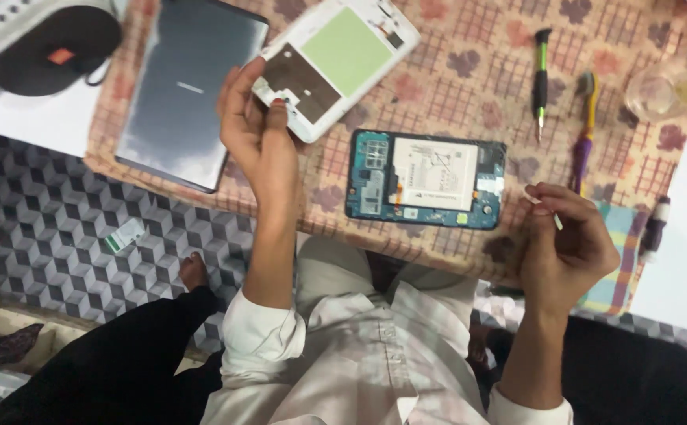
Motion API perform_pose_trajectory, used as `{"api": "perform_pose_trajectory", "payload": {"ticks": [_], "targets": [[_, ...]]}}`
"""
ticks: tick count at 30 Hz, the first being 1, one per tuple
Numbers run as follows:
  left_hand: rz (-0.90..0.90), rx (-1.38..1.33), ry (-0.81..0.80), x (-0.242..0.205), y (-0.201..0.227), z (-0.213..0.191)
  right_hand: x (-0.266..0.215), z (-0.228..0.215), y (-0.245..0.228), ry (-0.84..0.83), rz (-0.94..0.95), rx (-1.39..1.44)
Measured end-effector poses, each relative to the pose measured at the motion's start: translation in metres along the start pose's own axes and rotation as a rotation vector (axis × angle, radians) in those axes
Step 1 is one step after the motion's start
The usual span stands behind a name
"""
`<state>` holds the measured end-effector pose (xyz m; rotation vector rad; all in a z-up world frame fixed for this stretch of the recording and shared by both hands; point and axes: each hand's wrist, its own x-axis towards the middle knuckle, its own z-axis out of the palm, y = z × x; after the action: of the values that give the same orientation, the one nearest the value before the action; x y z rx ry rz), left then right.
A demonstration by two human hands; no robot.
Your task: The person disassembles a smartphone, removes the motherboard, sprays it with a cleaning liquid, and scrubs it with a toothbrush. The person handles the phone casing, battery, and motherboard during the process.
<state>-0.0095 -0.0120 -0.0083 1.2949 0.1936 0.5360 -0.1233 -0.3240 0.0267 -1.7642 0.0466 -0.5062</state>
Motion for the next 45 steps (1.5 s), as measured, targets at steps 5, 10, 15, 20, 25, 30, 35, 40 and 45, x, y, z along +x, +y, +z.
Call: {"api": "perform_pose_trajectory", "payload": {"ticks": [5,10,15,20,25,30,35,40,45], "targets": [[0.113,0.364,-0.185,-0.016,0.004,0.009,-0.012,-0.002,0.005,0.039,-0.006,-0.091],[-0.048,0.791,-0.323,-0.040,0.049,0.013,-0.006,0.018,-0.016,0.063,0.067,-0.282],[0.267,1.077,-0.734,-0.046,0.069,0.007,0.002,0.024,-0.031,-0.022,-0.057,-0.525],[0.235,0.962,-0.843,-0.041,0.059,0.007,0.002,0.021,-0.029,-0.055,-0.064,-0.450],[0.274,1.011,-0.831,-0.042,0.059,0.004,-0.002,0.021,-0.026,-0.017,0.084,-0.520],[0.361,0.997,-0.803,-0.041,0.061,0.009,0.006,0.016,-0.038,-0.191,-0.080,-0.501],[0.378,1.008,-0.789,-0.044,0.062,0.013,0.002,0.008,-0.040,-0.284,-0.015,-0.559],[0.320,0.949,-0.830,-0.044,0.062,0.011,-0.007,0.008,-0.023,-0.173,0.036,-0.475],[0.272,0.930,-0.867,-0.039,0.064,0.005,-0.009,0.008,-0.017,-0.125,0.026,-0.461]]}}
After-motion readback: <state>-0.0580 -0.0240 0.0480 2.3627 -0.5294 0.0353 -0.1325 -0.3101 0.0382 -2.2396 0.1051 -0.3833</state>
